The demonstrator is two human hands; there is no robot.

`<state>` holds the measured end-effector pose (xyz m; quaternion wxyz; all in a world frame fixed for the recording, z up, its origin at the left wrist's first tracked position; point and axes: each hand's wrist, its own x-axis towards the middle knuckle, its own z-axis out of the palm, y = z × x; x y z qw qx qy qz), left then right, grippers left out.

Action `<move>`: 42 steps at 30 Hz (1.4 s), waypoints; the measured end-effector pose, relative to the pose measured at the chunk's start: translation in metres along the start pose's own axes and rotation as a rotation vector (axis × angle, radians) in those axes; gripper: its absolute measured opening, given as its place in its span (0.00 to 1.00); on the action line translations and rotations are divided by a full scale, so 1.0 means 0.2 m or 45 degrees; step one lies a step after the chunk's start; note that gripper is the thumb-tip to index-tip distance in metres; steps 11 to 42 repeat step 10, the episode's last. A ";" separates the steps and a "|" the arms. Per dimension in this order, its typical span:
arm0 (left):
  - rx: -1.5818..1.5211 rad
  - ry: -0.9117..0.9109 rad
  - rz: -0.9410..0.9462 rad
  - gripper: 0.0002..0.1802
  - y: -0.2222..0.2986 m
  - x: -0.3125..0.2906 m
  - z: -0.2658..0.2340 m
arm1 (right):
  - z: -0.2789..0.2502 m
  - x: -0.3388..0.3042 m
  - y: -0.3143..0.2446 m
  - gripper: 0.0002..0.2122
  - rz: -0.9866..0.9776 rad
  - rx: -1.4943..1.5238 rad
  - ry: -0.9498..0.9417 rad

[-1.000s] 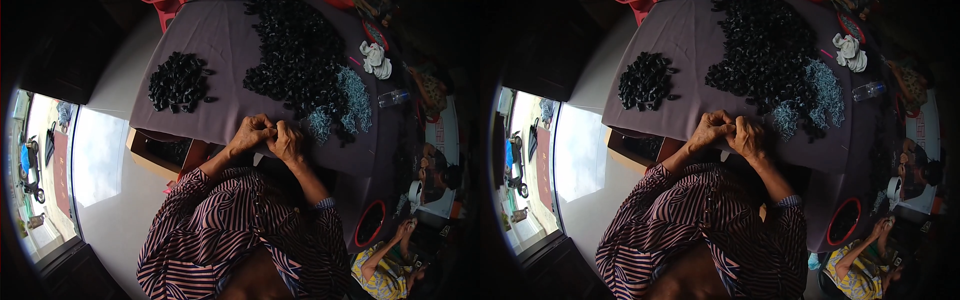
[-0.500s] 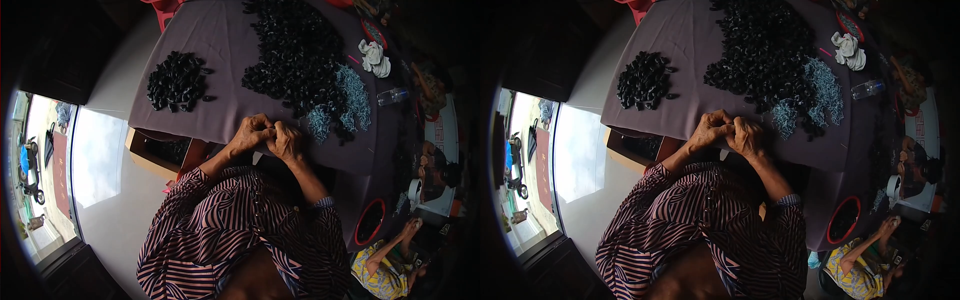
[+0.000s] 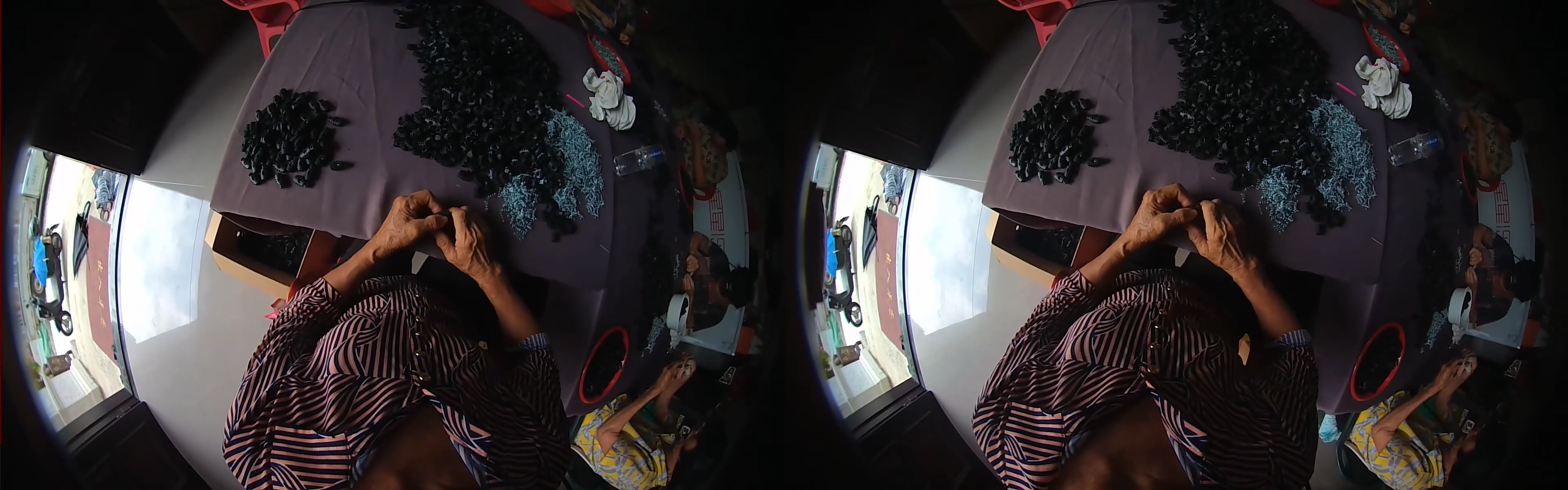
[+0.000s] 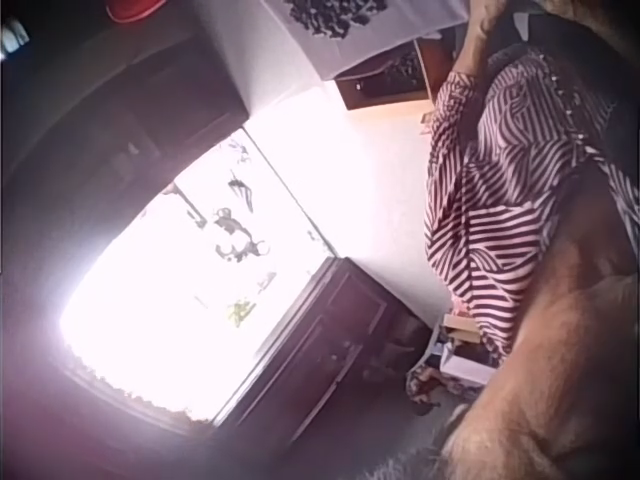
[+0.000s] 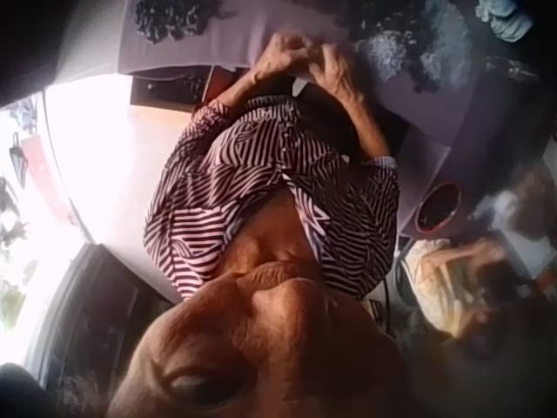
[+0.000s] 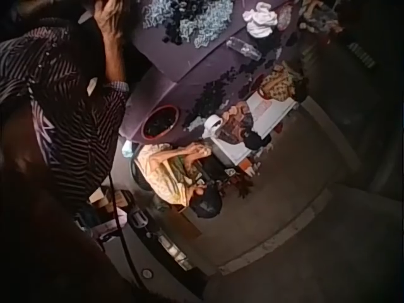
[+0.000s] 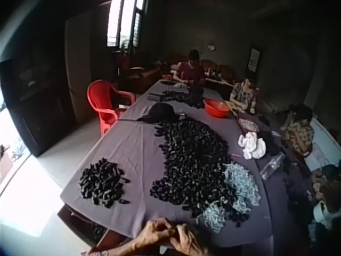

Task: Sorting small black plastic components on a table.

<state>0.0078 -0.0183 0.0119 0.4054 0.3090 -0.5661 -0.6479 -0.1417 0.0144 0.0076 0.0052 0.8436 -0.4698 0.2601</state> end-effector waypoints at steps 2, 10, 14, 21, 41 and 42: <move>0.010 0.005 -0.014 0.07 0.01 0.00 0.00 | 0.00 0.01 0.00 0.14 -0.009 -0.024 0.007; -0.002 0.009 -0.027 0.08 0.00 0.00 0.01 | -0.03 0.01 -0.03 0.13 0.091 0.015 -0.042; -0.002 0.009 -0.027 0.08 0.00 0.00 0.01 | -0.03 0.01 -0.03 0.13 0.091 0.015 -0.042; -0.002 0.009 -0.027 0.08 0.00 0.00 0.01 | -0.03 0.01 -0.03 0.13 0.091 0.015 -0.042; -0.002 0.009 -0.027 0.08 0.00 0.00 0.01 | -0.03 0.01 -0.03 0.13 0.091 0.015 -0.042; -0.002 0.009 -0.027 0.08 0.00 0.00 0.01 | -0.03 0.01 -0.03 0.13 0.091 0.015 -0.042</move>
